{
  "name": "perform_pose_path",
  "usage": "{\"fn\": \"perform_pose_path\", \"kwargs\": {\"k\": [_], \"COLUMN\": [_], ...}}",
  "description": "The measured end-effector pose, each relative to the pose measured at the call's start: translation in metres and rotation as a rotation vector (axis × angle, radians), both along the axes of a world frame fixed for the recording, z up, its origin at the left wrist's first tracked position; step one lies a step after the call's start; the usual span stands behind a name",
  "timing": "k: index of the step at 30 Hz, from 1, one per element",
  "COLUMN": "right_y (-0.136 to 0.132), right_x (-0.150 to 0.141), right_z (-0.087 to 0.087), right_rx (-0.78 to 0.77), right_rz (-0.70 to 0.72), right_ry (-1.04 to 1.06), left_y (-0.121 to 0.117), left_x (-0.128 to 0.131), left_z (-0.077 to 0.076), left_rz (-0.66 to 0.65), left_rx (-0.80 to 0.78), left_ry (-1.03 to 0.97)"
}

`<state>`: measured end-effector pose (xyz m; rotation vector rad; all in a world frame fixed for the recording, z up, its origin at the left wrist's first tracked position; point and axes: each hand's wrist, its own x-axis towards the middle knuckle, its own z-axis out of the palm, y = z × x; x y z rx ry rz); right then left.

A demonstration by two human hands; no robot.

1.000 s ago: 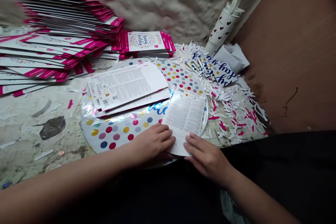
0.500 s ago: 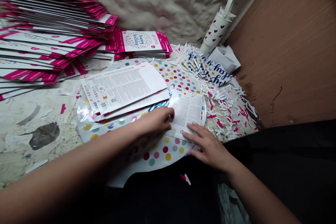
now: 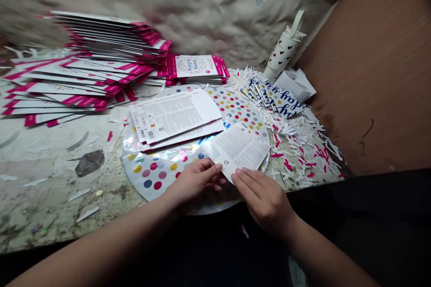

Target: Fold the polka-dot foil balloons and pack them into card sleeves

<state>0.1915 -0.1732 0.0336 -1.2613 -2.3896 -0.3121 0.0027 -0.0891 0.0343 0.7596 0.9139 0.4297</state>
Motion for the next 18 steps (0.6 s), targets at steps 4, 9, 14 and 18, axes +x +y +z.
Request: {"fn": "perform_pose_path", "kwargs": {"k": [4, 9, 14, 18], "right_y": [0.005, 0.01, 0.03, 0.042], "right_x": [-0.015, -0.007, -0.007, -0.022], "right_z": [-0.007, 0.002, 0.015, 0.011], "right_rx": [0.009, -0.237, -0.441, -0.345], "right_rz": [0.029, 0.037, -0.075, -0.081], "right_ry": [0.035, 0.335, 0.576, 0.478], "left_y": [-0.006, -0.011, -0.008, -0.008], "left_x": [0.005, 0.002, 0.001, -0.001], "left_z": [-0.01, -0.01, -0.006, 0.0], "left_rz": [0.222, 0.294, 0.203, 0.183], "left_rx": [-0.161, -0.166, -0.019, 0.222], "left_ry": [-0.051, -0.174, -0.14, -0.008]}}
